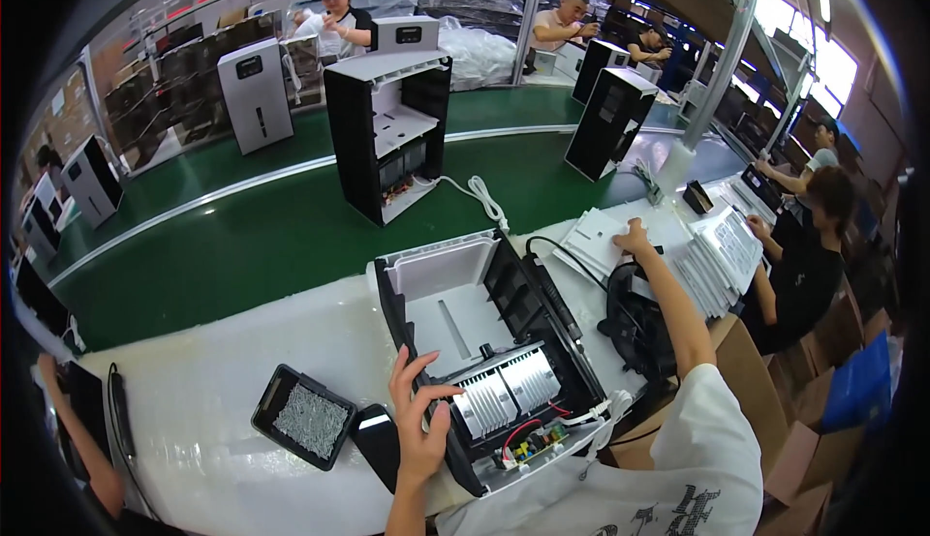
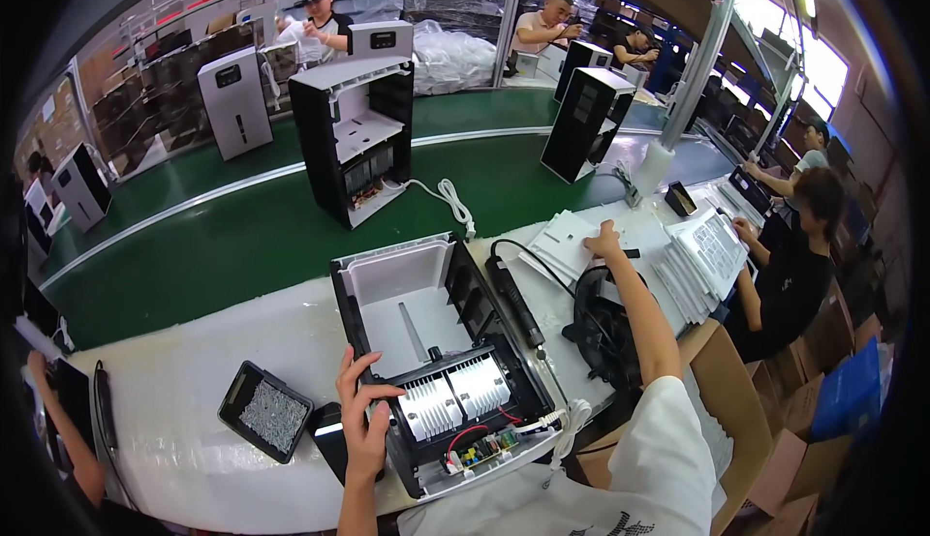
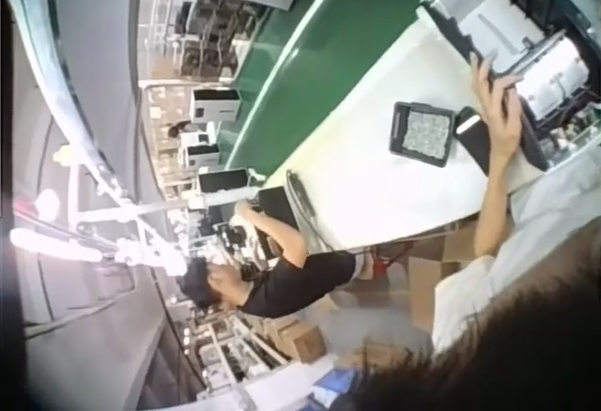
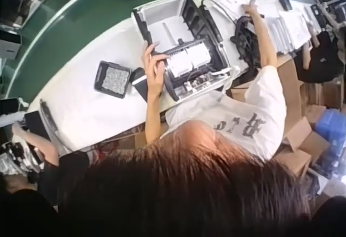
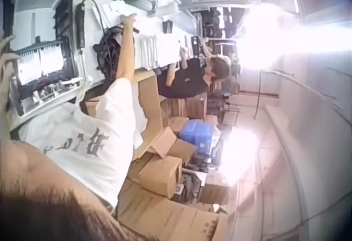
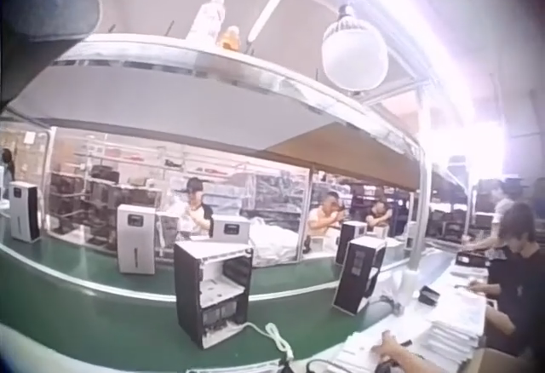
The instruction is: Assemble an electronic unit by installing internal parts and securing them using a power screwdriver.
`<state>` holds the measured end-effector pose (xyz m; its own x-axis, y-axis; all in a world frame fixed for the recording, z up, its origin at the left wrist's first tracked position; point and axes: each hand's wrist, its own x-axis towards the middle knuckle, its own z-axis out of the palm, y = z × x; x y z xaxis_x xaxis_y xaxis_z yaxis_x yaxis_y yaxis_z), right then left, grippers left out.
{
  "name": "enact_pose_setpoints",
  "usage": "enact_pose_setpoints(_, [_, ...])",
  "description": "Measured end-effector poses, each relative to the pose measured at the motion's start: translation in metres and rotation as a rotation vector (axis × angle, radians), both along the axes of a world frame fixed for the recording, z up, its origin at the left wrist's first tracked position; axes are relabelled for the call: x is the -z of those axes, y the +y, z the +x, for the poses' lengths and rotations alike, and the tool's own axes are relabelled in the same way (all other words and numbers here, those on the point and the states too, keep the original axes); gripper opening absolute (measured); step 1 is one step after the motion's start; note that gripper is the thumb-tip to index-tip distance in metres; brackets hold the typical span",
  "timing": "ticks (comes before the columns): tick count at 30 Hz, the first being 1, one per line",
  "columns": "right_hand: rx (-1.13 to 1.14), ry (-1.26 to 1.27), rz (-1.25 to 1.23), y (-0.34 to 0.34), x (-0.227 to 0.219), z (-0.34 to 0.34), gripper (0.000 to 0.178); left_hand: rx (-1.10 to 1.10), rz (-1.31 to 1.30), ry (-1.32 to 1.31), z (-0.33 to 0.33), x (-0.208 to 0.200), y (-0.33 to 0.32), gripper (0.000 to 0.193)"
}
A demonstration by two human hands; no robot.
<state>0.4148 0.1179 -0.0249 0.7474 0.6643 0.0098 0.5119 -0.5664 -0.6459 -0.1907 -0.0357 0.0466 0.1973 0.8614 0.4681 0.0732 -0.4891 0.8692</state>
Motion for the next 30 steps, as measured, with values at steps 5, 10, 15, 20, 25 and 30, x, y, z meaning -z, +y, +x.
enact_pose_setpoints(5, [-0.091,-0.505,0.602,-0.015,-0.054,0.053,0.083,0.007,0.005,-0.01,0.009,0.003,0.005,0.023])
enact_pose_setpoints(10, [-0.501,-0.228,0.44,-0.038,-0.199,-0.112,0.037,-0.025,-0.014,0.022,-0.002,0.003,0.004,0.028])
enact_pose_setpoints(15, [-0.917,-0.263,0.433,-0.084,-0.253,-0.27,0.013,0.013,-0.018,-0.021,0.001,0.001,0.018,0.043])
enact_pose_setpoints(20, [-1.319,-0.054,0.246,-0.099,-0.245,-0.33,0.017,-0.03,-0.142,-0.127,0.007,-0.009,0.032,0.074])
enact_pose_setpoints(25, [-1.413,-0.031,0.153,-0.083,-0.224,-0.331,0.02,0.042,-0.214,-0.21,0.009,0.009,0.039,0.081])
enact_pose_setpoints(30, [-1.689,-0.397,-0.031,-0.087,-0.244,-0.353,0.027,0.026,-0.178,-0.161,0.004,0.011,0.043,0.082])
